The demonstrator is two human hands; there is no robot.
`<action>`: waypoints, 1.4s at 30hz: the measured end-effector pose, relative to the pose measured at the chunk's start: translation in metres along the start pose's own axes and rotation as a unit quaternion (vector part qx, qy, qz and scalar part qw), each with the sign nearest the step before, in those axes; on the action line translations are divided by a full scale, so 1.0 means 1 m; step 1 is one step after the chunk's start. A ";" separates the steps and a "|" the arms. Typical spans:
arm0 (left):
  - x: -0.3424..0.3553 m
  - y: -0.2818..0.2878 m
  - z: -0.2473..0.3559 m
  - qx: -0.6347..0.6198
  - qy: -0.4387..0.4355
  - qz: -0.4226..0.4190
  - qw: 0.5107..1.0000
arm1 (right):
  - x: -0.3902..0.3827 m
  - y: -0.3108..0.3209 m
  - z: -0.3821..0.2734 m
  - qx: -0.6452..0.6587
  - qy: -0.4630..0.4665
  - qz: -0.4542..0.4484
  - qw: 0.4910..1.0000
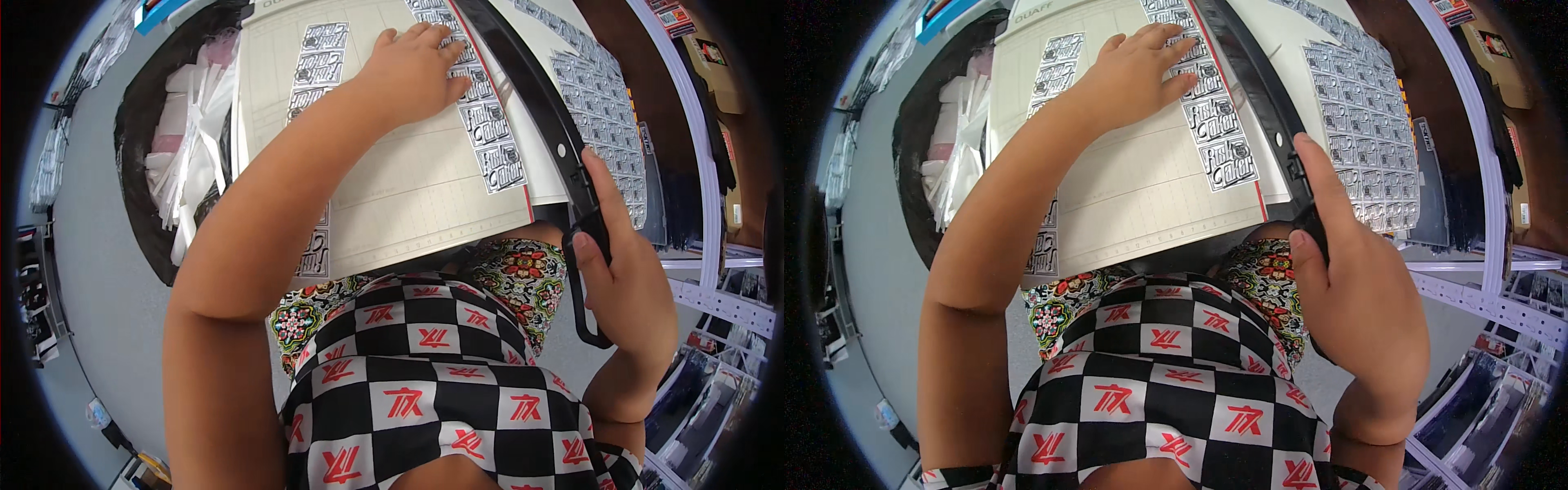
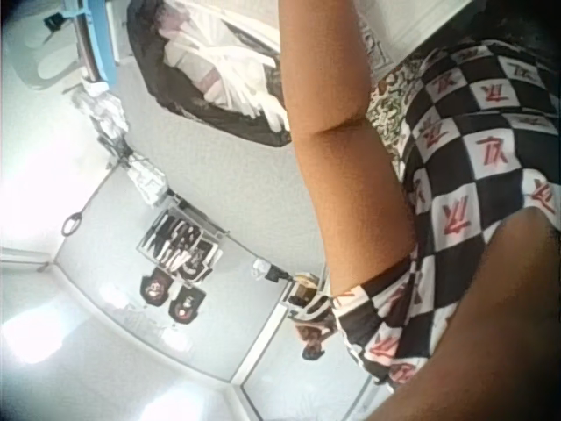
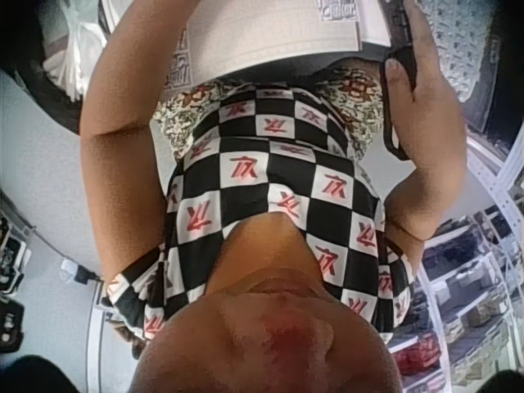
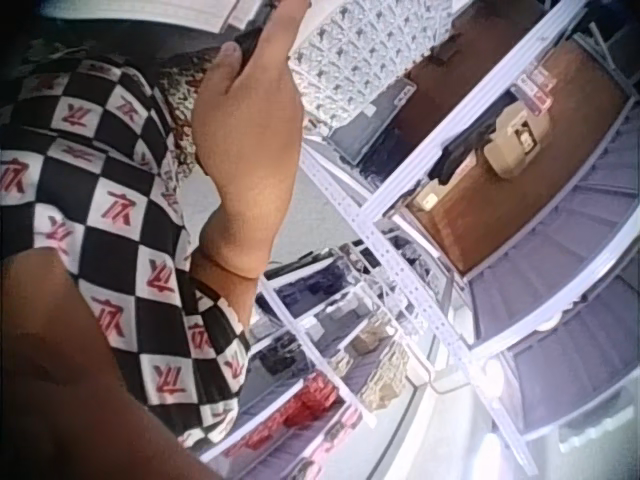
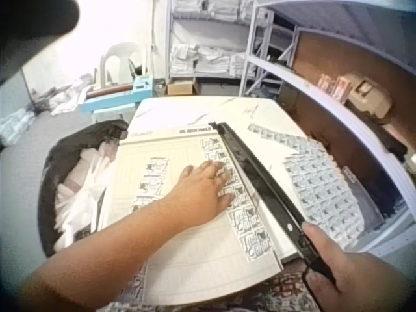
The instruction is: The person uses a manual paper cutter to slice a sheet of printed stickers into smaller strips. They repeatedly align the sticker sheet on the cutting mat, pull down the cutter's blade to make a cut, and then lift the blade to reposition the sheet for the next cut. The person occasionally picks up the cut strips to inspect them before continuing the cutting process.
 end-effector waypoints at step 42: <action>-0.004 -0.005 -0.003 -0.044 0.004 0.069 0.997 | 0.000 -0.023 0.002 -0.053 -0.006 -0.018 0.998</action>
Point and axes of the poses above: each hand's wrist, its own x-axis towards the middle knuckle, its own y-axis out of the back of the hand, z = x × y, the point moved 5 cm from there along x, towards the middle knuckle, and after that the axes turned 4 degrees about z, right-handed, at the moved point
